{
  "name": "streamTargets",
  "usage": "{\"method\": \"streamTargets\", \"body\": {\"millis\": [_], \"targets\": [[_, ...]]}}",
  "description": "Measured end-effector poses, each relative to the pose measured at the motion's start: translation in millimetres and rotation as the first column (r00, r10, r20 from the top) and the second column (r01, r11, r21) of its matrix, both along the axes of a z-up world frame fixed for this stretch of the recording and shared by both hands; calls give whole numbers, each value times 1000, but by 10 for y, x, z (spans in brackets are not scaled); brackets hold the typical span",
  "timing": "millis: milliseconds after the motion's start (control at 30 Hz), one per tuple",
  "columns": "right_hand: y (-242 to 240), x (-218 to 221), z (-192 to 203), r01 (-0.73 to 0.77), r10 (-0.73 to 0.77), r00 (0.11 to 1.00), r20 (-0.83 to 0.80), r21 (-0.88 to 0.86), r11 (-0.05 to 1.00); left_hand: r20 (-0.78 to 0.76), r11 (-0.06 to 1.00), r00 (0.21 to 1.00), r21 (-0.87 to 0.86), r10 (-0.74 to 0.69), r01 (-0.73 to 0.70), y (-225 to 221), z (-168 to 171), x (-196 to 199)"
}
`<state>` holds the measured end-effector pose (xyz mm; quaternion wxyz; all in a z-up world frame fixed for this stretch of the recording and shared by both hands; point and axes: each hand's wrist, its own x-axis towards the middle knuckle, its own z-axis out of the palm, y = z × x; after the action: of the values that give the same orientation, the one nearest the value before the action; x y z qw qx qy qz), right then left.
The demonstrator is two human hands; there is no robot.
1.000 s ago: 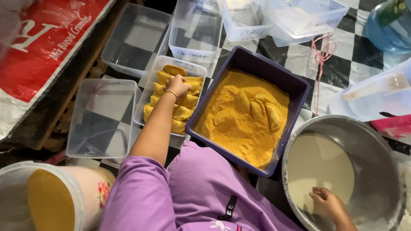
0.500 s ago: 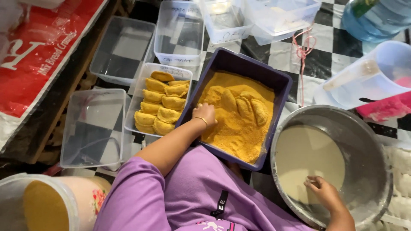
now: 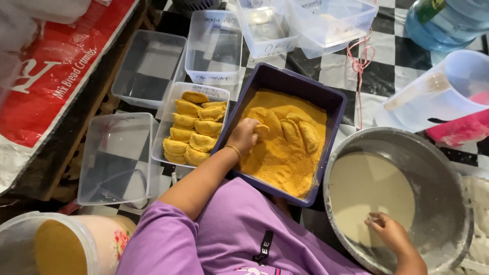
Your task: A person manually coats raw dumplings by first dipping them into a bowl of liquid batter and then rolling them in a tray of yellow breadcrumbs or cornmeal.
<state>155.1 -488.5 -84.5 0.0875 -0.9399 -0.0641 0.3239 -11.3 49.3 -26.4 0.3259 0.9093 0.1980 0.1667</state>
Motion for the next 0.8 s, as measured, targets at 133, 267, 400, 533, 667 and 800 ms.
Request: {"method": "streamTargets", "body": {"millis": [133, 267, 400, 533, 667, 800], "targets": [[-95, 45, -104, 0, 0, 1000, -16, -32, 999, 53, 739, 978, 663, -204, 118, -127, 263, 17], [-186, 147, -384, -9, 9, 1000, -20, -26, 1000, 0, 908, 983, 383, -184, 170, -64, 448, -134], [-271, 193, -477, -63, 55, 996, -73, -110, 992, 83, 975, 997, -220, 8, 11, 173, 782, -298], [-502, 346, -748, -98, 90, 991, -97, -86, 991, 232, 734, 908, -670, 349, -112, 911, 529, -372], [-480, 330, -796, -72, 59, 995, -79, -164, 984, 153, 598, 876, -782, 457, -175, 1746, -188, -300], [-641, 423, -1071, -22, 18, 998, -68, -63, 998, -19, 596, 832, -689, 555, -413, 2082, -577, -171]]}}
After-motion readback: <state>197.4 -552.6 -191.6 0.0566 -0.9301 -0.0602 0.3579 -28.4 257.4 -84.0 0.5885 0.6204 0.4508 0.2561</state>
